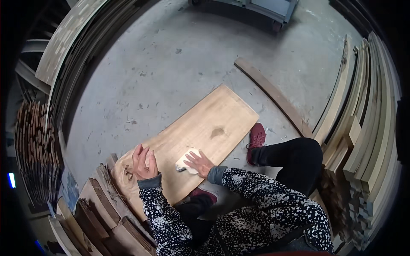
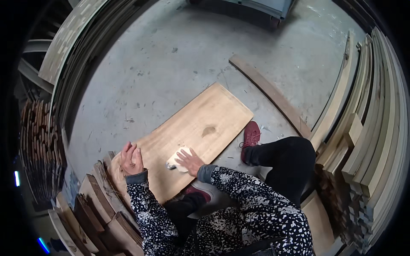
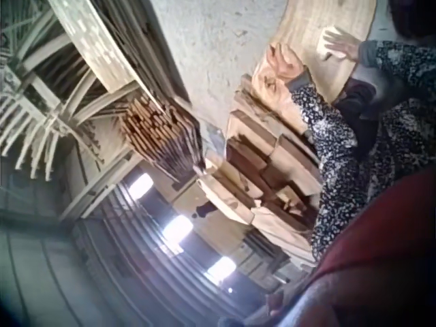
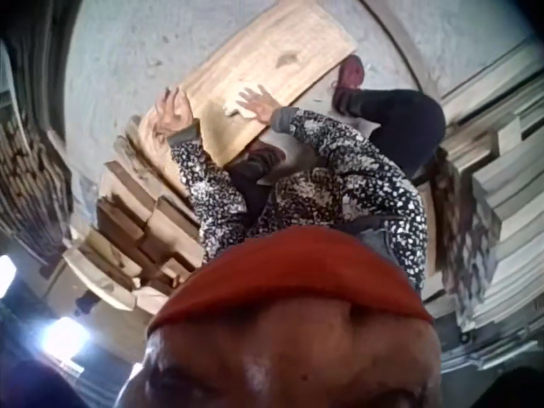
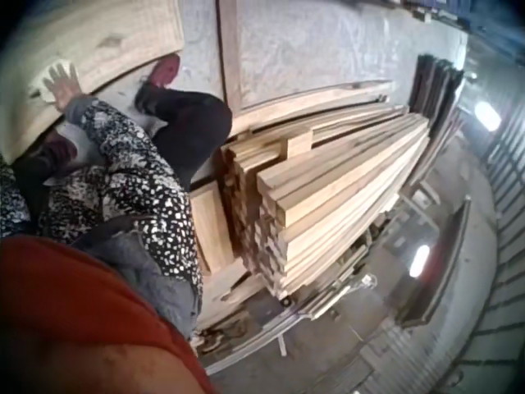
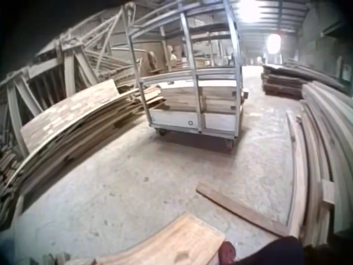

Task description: Wiping and cleaning the surface of wooden boards in a woodworking facility.

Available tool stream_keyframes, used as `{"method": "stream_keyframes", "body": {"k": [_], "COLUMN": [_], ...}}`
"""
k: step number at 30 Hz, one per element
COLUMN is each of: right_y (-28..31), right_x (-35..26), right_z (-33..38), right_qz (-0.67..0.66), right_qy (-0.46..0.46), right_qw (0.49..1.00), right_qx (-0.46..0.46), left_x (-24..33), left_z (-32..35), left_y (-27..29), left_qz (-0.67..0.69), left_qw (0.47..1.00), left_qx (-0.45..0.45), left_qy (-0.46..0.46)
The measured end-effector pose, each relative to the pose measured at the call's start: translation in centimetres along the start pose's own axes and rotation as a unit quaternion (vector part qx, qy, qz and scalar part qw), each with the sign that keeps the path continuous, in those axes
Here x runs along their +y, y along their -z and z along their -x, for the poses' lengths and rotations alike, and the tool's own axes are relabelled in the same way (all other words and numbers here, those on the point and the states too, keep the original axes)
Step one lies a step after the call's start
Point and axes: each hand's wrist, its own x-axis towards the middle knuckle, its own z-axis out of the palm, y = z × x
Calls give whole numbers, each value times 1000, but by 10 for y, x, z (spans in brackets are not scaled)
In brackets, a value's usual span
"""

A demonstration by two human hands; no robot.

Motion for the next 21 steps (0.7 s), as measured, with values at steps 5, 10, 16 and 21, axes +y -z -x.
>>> {"method": "stream_keyframes", "body": {"k": [5,10,16,21], "right_y": [14,52,8,-3], "right_x": [130,246,169,-48], "right_z": [32,91,41,-41], "right_qz": [145,134,135,-86], "right_qy": [-208,-548,-391,36], "right_qw": [954,800,903,993], "right_qx": [161,202,115,-70], "left_x": [5,7,0,-5], "left_z": [-13,-17,-16,-14], "left_y": [-14,-1,-3,1], "left_qz": [2,-1,-29,-38], "left_qw": [999,999,999,999], "left_qx": [-4,-9,-8,12], "left_qy": [-38,-31,-36,-36]}}
